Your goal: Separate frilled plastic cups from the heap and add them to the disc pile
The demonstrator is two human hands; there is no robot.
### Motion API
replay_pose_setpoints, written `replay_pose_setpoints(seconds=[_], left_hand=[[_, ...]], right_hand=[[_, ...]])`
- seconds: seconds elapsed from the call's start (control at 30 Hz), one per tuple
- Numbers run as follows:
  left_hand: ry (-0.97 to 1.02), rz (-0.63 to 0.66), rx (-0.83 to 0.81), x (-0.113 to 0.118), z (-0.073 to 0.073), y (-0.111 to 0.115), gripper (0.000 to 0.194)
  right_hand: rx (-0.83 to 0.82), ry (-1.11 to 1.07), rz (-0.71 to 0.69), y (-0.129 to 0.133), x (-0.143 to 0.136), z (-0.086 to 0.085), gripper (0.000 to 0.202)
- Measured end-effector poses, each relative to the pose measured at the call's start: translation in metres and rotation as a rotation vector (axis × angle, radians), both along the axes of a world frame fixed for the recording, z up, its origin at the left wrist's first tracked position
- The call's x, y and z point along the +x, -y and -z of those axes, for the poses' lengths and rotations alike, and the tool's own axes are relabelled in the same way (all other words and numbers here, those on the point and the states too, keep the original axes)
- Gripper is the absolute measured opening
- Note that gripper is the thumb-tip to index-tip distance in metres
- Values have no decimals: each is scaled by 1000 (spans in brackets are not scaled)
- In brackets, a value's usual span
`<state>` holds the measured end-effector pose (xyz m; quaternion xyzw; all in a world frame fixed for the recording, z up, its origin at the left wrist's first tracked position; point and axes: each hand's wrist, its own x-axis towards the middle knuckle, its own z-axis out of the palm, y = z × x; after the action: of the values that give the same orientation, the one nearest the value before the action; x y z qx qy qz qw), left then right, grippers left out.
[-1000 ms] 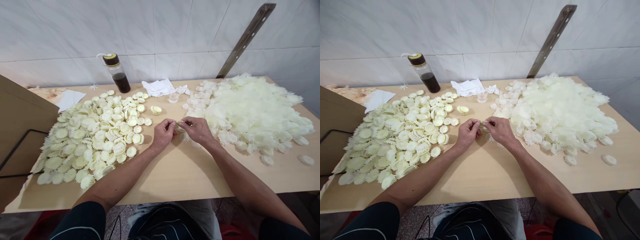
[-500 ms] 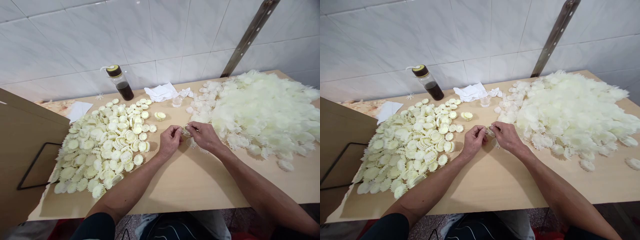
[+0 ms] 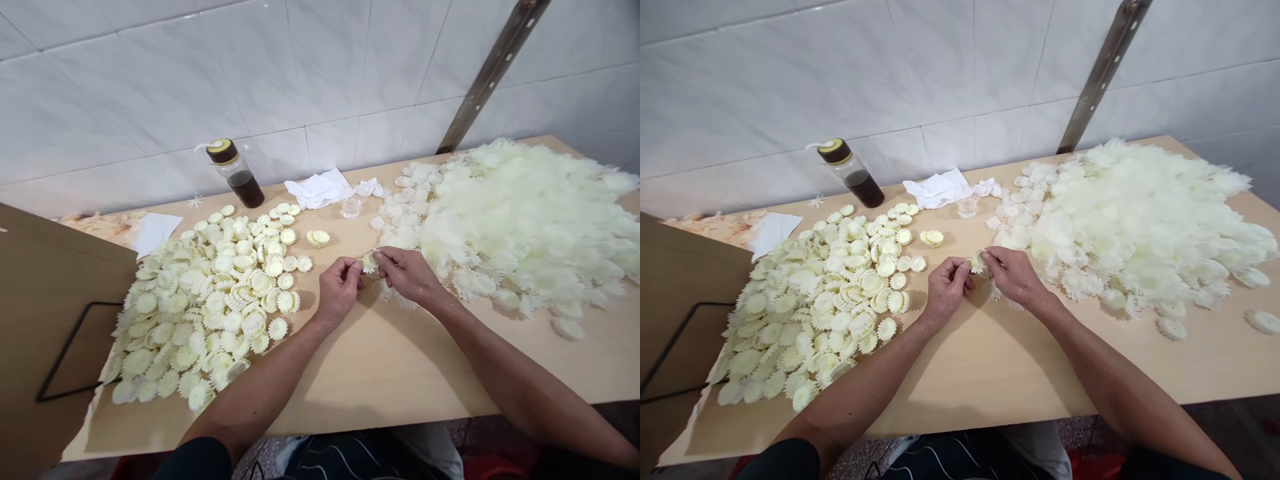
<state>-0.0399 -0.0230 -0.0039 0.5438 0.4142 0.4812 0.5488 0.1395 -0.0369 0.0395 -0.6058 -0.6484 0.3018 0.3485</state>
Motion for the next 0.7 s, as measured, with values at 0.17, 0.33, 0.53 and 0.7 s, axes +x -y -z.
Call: replay_pose_setpoints(seconds=[0.17, 0.33, 0.53, 0.7], left_hand=[[28, 9, -19, -1, 1, -3, 44], [38, -1, -62, -2, -1, -4, 44], [18, -2, -60, -4, -3, -4, 44], [9, -9, -40, -5, -5, -4, 43]], right_hand=[[-5, -117, 37, -2, 1, 3, 39], [139, -140, 170, -2, 4, 9, 29], [493, -45, 101, 2, 4, 1, 11], [619, 57, -11, 3, 1, 3, 8]])
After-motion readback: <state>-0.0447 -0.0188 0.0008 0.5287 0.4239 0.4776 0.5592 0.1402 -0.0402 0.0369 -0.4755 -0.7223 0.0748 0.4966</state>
